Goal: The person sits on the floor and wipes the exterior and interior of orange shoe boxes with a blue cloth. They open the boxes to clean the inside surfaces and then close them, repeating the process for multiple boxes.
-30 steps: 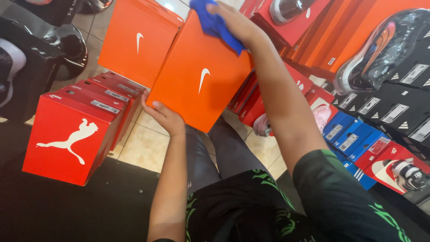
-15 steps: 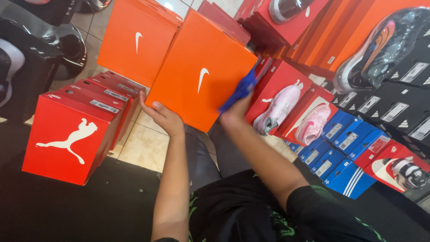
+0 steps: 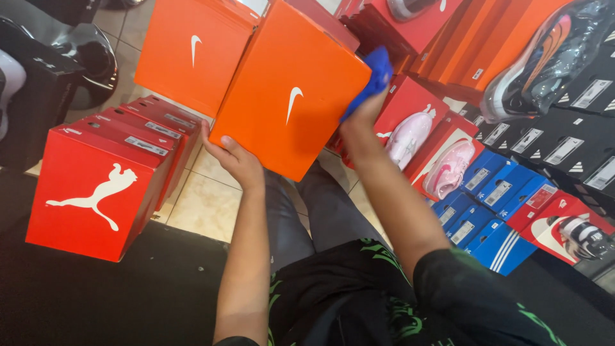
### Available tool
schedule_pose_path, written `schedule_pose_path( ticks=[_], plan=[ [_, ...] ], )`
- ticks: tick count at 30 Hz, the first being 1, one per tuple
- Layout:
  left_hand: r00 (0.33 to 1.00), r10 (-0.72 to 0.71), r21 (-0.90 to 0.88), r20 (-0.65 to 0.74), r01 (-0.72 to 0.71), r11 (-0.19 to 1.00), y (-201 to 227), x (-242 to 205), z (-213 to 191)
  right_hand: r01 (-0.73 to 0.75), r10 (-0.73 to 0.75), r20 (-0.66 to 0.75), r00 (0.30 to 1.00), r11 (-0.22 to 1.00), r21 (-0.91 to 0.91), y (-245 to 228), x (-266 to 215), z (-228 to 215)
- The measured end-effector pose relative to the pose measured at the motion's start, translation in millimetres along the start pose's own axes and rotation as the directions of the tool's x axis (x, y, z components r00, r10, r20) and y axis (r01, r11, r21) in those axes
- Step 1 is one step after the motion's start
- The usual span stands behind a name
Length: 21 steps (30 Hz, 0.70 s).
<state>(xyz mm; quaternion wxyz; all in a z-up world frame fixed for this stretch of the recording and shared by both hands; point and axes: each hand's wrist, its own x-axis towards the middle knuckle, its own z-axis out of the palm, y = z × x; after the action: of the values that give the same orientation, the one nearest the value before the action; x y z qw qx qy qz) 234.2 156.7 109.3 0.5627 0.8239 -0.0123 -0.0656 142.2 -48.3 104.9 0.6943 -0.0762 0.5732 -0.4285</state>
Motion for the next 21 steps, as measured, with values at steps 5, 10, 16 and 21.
schedule_pose_path(
  ticks=[5, 10, 16, 21],
  plan=[
    [1.000, 0.008, -0.007, -0.001, -0.008, 1.000, -1.4, 3.2, 2.6, -0.259, 0.227, -0.222, 0.948, 0.957, -0.131, 25.9, -141.9, 8.5],
    [1.000, 0.000, -0.011, 0.025, 0.000, 1.000, 5.0, -0.6, 1.6, -0.468, 0.372, -0.350, 0.860, 0.848, -0.249, 17.8, -167.0, -47.9],
    [0.999, 0.017, -0.029, -0.030, -0.017, 0.999, -6.5, -3.3, 4.0, 0.679, -0.478, 0.487, 0.732, 0.576, -0.455, -35.5, -82.4, -95.7],
    [0.995, -0.012, -0.105, 0.098, 0.023, 0.994, 4.3, -4.4, -2.2, 0.768, 0.120, 0.913, 0.391, -0.590, -0.251, -10.2, -76.6, 25.8]
  ],
)
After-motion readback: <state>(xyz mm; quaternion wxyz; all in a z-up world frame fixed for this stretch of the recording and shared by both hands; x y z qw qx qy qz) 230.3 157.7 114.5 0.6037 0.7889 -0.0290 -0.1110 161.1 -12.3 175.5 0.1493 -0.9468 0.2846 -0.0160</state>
